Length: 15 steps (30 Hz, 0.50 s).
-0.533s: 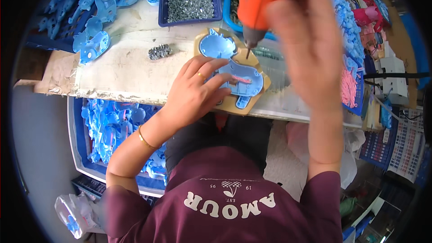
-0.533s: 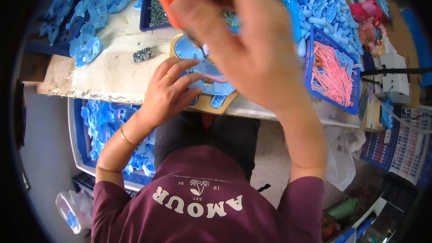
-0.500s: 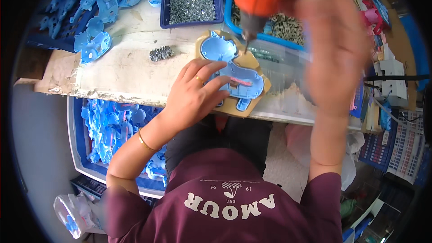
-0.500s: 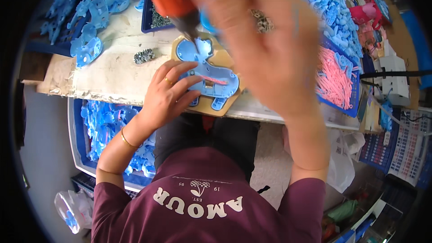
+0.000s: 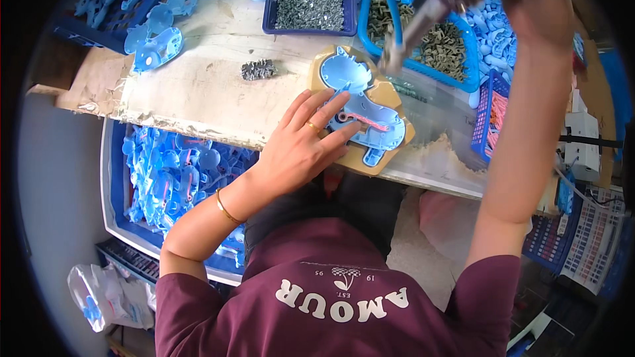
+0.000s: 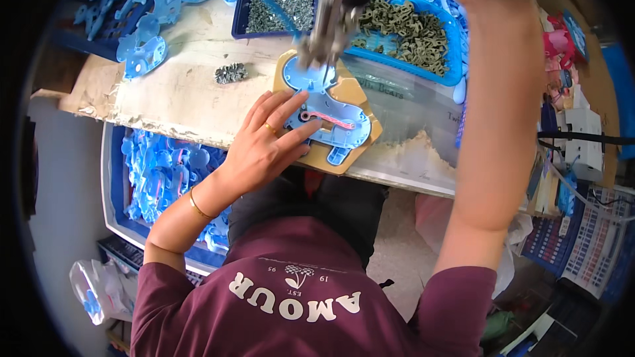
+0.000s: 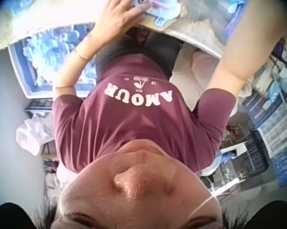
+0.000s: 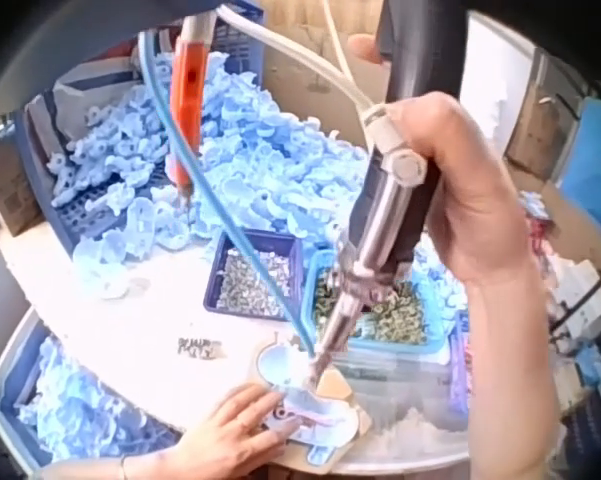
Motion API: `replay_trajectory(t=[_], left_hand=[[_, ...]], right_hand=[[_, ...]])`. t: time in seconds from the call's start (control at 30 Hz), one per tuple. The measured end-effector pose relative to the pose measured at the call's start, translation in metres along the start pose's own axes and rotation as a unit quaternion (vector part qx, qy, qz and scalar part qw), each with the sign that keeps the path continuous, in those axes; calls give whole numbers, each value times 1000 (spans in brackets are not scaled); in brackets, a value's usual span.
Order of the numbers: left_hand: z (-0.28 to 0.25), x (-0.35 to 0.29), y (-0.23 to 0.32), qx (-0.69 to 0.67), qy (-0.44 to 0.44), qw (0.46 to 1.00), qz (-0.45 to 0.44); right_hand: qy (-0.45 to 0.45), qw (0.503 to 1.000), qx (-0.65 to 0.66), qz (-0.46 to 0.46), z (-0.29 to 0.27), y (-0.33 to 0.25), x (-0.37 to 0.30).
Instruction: Assembling blue plastic toy animals by inserting cords and using a pneumatic screwdriver to fasten plates and components.
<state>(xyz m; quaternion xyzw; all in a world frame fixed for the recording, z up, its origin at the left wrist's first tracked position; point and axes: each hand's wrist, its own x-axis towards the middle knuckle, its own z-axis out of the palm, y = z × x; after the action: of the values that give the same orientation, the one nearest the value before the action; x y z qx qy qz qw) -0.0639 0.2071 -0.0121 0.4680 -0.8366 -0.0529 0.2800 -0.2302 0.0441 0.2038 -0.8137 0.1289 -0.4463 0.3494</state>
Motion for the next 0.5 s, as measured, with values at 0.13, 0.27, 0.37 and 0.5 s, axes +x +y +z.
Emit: replay_trajectory(t=[0.13, 0.27, 0.37, 0.5], left_hand=[[4, 2, 2, 20, -2, 1000, -5], [6, 1, 2, 32, -14, 999, -17], [6, -1, 1, 24, -2, 1000, -15], [7, 1, 3, 33, -2, 999, -8]], right_hand=[[155, 982, 72, -80, 43, 0, -21], [181, 975, 99, 81, 61, -13, -37], [231, 960, 88, 130, 69, -15, -33], [207, 965, 134, 87, 69, -3, -49]])
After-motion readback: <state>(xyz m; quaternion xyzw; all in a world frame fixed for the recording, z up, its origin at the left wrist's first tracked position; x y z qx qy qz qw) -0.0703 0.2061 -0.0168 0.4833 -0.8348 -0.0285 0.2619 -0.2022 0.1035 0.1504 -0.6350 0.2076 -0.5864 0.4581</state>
